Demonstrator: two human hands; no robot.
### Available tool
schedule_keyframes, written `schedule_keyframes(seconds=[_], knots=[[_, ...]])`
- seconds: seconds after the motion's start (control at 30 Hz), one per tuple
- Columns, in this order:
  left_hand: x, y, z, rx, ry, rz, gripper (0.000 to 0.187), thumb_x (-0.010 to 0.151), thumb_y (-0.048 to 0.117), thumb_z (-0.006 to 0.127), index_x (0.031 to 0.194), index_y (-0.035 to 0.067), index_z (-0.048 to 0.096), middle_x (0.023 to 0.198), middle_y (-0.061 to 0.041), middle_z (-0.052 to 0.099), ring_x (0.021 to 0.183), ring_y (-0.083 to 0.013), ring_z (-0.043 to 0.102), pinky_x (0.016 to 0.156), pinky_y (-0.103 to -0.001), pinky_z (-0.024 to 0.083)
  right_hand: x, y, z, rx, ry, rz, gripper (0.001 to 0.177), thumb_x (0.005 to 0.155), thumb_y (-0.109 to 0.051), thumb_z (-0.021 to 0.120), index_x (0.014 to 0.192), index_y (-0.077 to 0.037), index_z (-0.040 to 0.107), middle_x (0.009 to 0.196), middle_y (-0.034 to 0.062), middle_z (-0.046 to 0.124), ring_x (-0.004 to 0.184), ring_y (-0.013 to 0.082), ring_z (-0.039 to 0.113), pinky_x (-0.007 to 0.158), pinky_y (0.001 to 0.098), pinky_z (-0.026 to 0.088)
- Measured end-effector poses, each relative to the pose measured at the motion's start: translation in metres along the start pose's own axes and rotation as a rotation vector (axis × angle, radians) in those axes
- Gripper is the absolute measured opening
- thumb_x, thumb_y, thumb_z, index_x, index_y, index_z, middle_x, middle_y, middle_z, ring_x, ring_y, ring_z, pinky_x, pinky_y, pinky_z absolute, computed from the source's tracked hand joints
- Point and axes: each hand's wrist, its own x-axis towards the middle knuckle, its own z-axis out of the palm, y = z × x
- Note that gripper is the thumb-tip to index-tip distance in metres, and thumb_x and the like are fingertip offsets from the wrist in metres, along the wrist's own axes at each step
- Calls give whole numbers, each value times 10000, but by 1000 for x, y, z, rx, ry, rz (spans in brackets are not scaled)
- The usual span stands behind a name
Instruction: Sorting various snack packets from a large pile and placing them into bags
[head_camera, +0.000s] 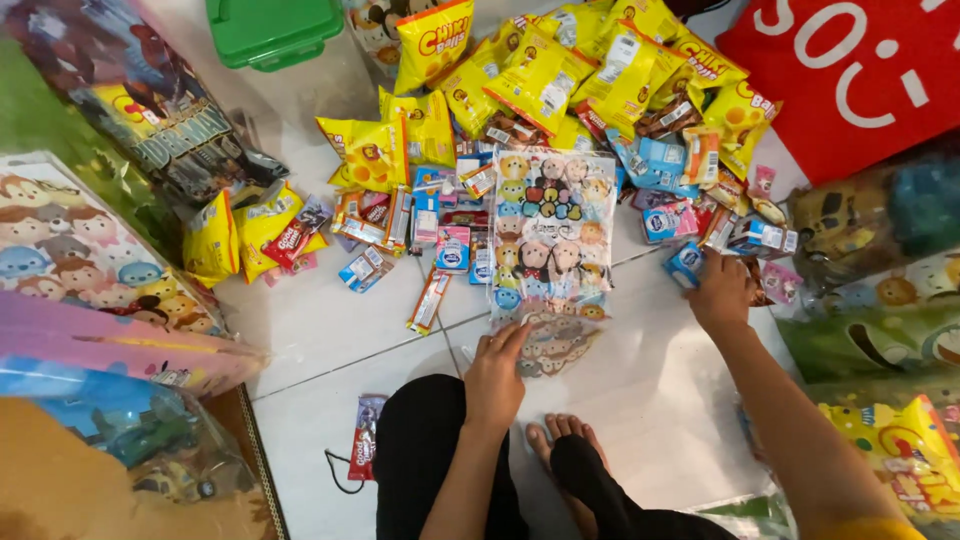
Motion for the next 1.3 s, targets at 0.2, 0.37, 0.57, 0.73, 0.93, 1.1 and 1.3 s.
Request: schedule_keyframes(seconds=[0.2, 0.37, 0.57, 0.73, 0.93, 1.1, 1.3], knots=[[-3, 13, -9, 49, -9, -16, 700, 850, -40, 625, 1492, 212, 504, 1475, 36, 532, 1211, -239, 525, 860, -388, 623, -37, -37, -34, 910, -49, 115, 775, 757, 66, 861, 1423, 110, 466, 1197, 271, 580, 1117, 431, 611, 967, 560, 490], [-4, 17, -16, 57, -10, 15, 739, 823, -64, 649, 1500, 180, 481, 1497, 29, 510, 1204, -250, 527, 836, -385, 640, -115, -126, -157, 1875, -368, 252, 429, 969, -204, 610, 1343, -22, 501, 1243, 77, 624, 1123, 256, 636, 1077, 605, 452], [-9, 28, -28, 33, -6, 51, 816, 788, -113, 649, 1531, 151, 438, 1531, 8, 466, 1193, -273, 517, 800, -386, 649, -152, -211, -231, 2069, -569, -45, 595, 798, -258, 706, 1321, -35, 529, 1153, 119, 648, 967, 262, 645, 827, 424, 554], [-10, 12, -15, 12, 7, 74, 814, 777, -98, 617, 1528, 163, 440, 1513, 28, 477, 1182, -299, 512, 804, -389, 647, -180, -265, -247, 1679, -422, -369, 279, 687, 163, 839, 904, 3, 765, 827, 79, 735, 806, 170, 679, 787, 357, 575], [-6, -30, 33, -122, 9, 39, 648, 703, -17, 694, 1339, 28, 575, 1307, -162, 579, 1135, -411, 543, 794, -487, 630, -178, -267, -190, 950, -311, -634, 626, 687, 24, 859, 1278, -60, 670, 1257, 162, 710, 1291, 371, 613, 1119, 471, 453], [0, -17, -6, -362, 51, 96, 887, 590, -48, 785, 1431, 136, 570, 1406, -79, 604, 1163, -404, 628, 984, -485, 483, -175, -250, -168, 390, -314, -564, 580, 717, -39, 823, 1254, -122, 620, 1148, 143, 700, 1093, 406, 678, 907, 515, 582], [-1, -8, -9, -407, -26, 119, 908, 638, -90, 694, 1492, 181, 548, 1446, -72, 592, 1256, -386, 603, 1064, -476, 445, -191, -244, -109, -345, 215, -617, 400, 802, -148, 715, 1148, -310, 599, 933, -45, 646, 707, 218, 687, 484, 437, 574]])
